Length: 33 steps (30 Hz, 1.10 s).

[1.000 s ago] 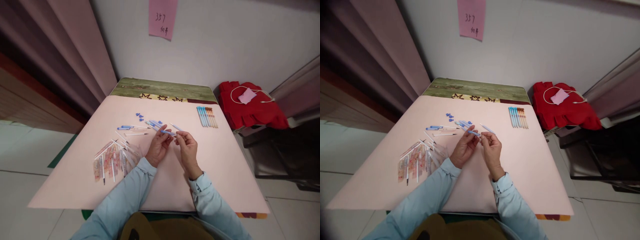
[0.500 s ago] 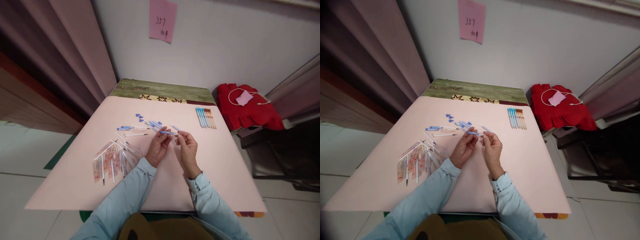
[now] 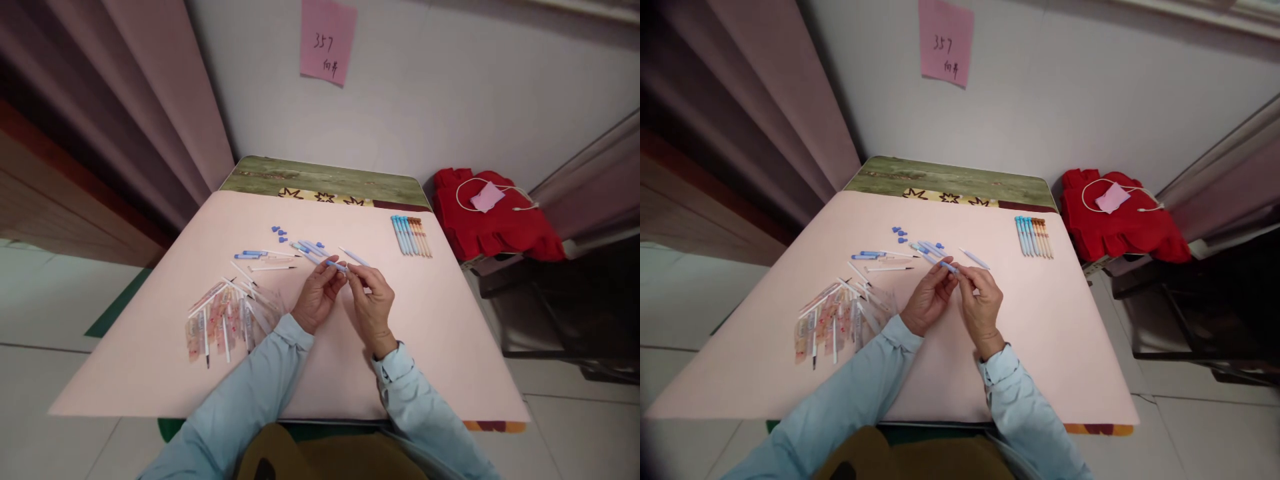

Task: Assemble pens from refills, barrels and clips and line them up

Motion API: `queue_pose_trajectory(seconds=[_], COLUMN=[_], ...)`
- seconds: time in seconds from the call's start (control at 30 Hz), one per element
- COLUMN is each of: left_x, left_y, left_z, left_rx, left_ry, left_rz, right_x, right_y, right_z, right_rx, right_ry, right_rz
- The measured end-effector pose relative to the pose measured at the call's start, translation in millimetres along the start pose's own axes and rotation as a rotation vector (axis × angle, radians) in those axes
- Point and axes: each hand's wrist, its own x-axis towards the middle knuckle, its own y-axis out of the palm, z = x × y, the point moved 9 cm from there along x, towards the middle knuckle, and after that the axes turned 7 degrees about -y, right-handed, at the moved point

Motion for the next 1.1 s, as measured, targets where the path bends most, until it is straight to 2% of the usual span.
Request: queue_pose_trajectory(seconds=[0.3, 0.6, 0.9, 1.1], left_x=[0.3, -1.1, -1.5, -0.5], left_y=[-1.6, 1.5, 0.3, -2.0], left_z=[1.4, 3.7, 4.9, 5.0], left_rx=[0.004, 0.016, -0.008, -0.037], left_ry=[-0.011, -0.012, -0.008, -0.011], left_rz=[0.002, 0.073, 0.061, 0.036], right_x=[-2.2, -7.5, -12.5, -13.9], right_y=[-2.9, -2.2, 1.3, 1.2], right_z=[5.2, 17.9, 23.1, 19.6], right_rx=[-0.047, -0.121, -0.266, -0.244], right_ry=[-0.051, -0.177, -0.320, -0.293], right_rz=[-0.010, -0.001, 0.023, 0.022])
